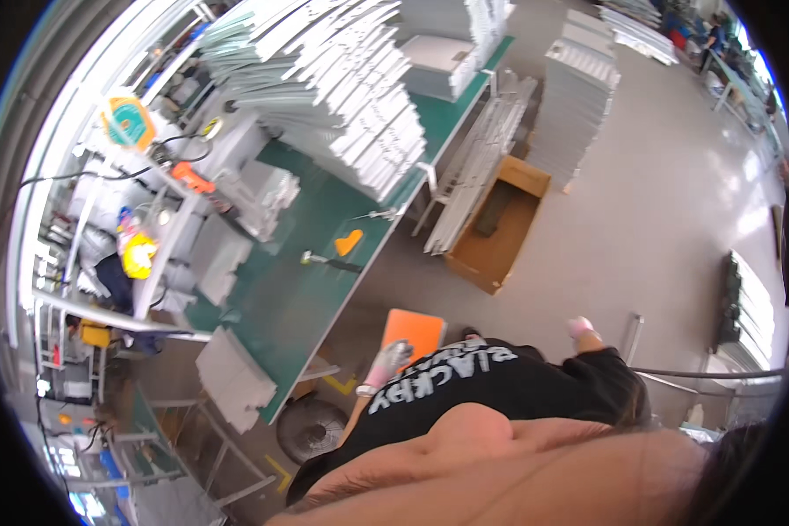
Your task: Assemble metal mesh air filters by fitting frames and securing components using tools.
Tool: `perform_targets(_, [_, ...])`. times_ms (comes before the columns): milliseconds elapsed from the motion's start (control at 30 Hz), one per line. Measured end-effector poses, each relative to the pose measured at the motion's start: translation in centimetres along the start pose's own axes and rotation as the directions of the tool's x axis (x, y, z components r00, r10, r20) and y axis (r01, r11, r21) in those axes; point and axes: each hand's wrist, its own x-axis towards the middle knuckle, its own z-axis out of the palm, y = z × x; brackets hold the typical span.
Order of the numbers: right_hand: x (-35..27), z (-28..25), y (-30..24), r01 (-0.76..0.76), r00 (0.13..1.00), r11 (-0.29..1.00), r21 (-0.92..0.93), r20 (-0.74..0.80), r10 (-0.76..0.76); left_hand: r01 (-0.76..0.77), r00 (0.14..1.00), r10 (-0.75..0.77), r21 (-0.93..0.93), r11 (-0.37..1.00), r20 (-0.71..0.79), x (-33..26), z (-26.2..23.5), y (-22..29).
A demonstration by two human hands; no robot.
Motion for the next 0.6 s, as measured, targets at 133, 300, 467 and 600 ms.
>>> perform_targets(133, [-7.2, 1.3, -2.2, -0.191, 0.969, 0.862, 0.469, 0.232, 0.089, 0.091, 0.993, -0.086, 0.057, 0.994, -0.085, -1.7, -0.6, -0.4])
perform_targets(300, [-7.7, 0.4, 1.6, 0.012, 1.0, 0.823, 0.568, -0.02, -0.001, -0.134, 0.946, 0.107, -0.07, 0.988, -0.306, 1.0, 3.1, 3.2])
perform_targets(467, [5.9, -15.7, 11.5, 0.195, 0.917, -0.355, 0.914, -0.043, 0.396, -0.444, 0.882, 0.415, -0.098, 0.891, -0.222, 8.1, 2.6, 9.0])
perform_targets(600, [5.8, -45.4, 16.6, 0.668, 0.741, -0.155, 0.728, -0.628, 0.239, -0.674, 0.53, 0.728, 0.306, 0.673, -0.435, 3.8, 10.1, 26.2])
